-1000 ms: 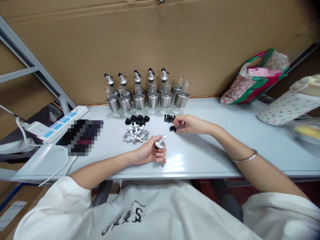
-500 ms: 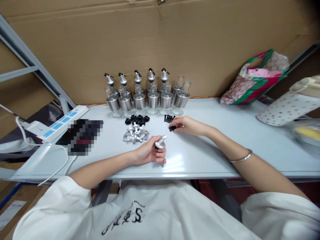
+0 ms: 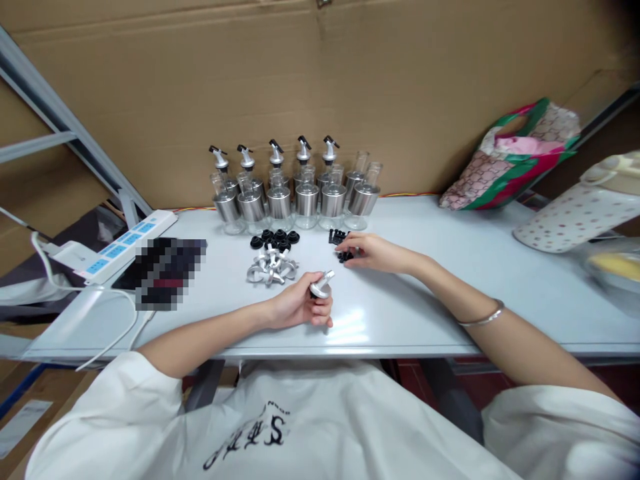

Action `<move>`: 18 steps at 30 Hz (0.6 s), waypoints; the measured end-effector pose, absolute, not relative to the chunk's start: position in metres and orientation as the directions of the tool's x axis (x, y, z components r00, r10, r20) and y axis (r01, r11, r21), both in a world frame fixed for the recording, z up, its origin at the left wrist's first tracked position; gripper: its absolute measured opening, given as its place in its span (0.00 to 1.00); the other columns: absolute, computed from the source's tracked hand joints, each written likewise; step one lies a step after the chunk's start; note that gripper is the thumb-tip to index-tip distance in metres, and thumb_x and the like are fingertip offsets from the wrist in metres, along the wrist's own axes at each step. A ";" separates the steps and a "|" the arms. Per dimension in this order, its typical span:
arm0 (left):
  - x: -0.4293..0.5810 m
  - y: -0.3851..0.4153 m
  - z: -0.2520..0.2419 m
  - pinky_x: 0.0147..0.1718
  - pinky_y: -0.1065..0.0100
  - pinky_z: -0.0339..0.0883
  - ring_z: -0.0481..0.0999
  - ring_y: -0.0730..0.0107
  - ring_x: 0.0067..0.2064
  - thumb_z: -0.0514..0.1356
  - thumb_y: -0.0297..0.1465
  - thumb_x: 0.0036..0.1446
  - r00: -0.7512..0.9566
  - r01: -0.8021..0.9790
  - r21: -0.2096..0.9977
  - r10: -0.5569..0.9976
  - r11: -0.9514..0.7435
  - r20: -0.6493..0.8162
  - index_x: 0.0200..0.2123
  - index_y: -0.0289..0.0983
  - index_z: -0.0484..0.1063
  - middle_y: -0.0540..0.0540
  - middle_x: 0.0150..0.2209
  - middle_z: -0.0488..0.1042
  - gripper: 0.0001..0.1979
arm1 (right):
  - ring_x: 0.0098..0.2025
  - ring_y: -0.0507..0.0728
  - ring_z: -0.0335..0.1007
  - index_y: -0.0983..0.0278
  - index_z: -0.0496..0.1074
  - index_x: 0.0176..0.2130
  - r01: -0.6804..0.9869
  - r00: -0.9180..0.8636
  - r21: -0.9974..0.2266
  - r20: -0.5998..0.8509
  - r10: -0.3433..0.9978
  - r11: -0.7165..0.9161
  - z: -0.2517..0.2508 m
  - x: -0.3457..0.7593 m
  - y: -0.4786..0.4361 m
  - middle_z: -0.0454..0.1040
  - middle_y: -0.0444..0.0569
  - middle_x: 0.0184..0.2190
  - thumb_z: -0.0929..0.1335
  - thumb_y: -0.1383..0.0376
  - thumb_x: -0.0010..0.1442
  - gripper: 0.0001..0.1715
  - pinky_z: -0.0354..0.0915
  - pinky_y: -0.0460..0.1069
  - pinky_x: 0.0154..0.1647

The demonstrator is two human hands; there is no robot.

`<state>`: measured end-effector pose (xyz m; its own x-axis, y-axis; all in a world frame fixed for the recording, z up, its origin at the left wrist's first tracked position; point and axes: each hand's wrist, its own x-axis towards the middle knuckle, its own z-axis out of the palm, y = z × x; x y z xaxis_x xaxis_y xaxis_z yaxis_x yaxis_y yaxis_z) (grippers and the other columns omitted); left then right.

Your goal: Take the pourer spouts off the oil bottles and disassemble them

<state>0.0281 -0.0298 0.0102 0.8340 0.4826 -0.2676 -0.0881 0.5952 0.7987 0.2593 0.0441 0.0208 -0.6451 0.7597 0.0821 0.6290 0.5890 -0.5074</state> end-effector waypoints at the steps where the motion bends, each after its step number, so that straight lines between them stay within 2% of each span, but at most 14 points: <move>1: 0.028 -0.030 0.010 0.35 0.65 0.64 0.57 0.77 0.17 0.38 0.44 0.63 0.833 -0.088 0.800 0.484 0.593 -0.267 0.19 0.37 0.55 0.56 0.17 0.53 0.25 | 0.38 0.57 0.68 0.65 0.73 0.46 0.625 -0.648 -0.508 0.086 0.757 0.593 0.020 0.258 0.044 0.70 0.54 0.41 0.67 0.56 0.56 0.21 0.65 0.52 0.41; 6: 0.027 -0.029 0.010 0.36 0.64 0.65 0.56 0.77 0.17 0.39 0.45 0.63 0.833 -0.080 0.799 0.480 0.596 -0.275 0.19 0.38 0.55 0.56 0.17 0.53 0.25 | 0.38 0.57 0.68 0.65 0.74 0.41 0.569 -0.679 -0.513 0.147 0.719 0.642 0.016 0.254 0.043 0.69 0.54 0.40 0.66 0.55 0.58 0.18 0.64 0.52 0.42; 11: 0.028 -0.030 0.011 0.35 0.66 0.64 0.57 0.77 0.17 0.39 0.43 0.63 0.840 -0.096 0.791 0.476 0.604 -0.261 0.19 0.37 0.55 0.56 0.17 0.53 0.25 | 0.34 0.55 0.67 0.65 0.75 0.37 0.538 -0.699 -0.520 0.166 0.696 0.664 0.015 0.256 0.045 0.69 0.53 0.36 0.64 0.57 0.60 0.16 0.64 0.50 0.37; 14: 0.028 -0.030 0.011 0.35 0.65 0.65 0.57 0.77 0.17 0.39 0.44 0.63 0.834 -0.091 0.788 0.479 0.609 -0.274 0.19 0.37 0.54 0.56 0.17 0.54 0.25 | 0.34 0.55 0.67 0.66 0.75 0.38 0.558 -0.698 -0.514 0.134 0.704 0.651 0.020 0.259 0.044 0.70 0.53 0.36 0.64 0.58 0.59 0.16 0.64 0.50 0.37; 18: 0.028 -0.030 0.010 0.35 0.65 0.65 0.57 0.77 0.17 0.38 0.43 0.64 0.840 -0.099 0.789 0.477 0.606 -0.260 0.19 0.37 0.55 0.56 0.17 0.53 0.25 | 0.36 0.54 0.68 0.65 0.74 0.44 0.608 -0.692 -0.509 0.036 0.721 0.609 0.031 0.265 0.040 0.70 0.52 0.41 0.68 0.57 0.54 0.19 0.65 0.50 0.38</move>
<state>0.0283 -0.0299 0.0105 0.8397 0.4765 -0.2604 -0.0995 0.6064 0.7889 0.2649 0.0397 0.0314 -0.6919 0.7211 0.0356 0.6085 0.6090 -0.5088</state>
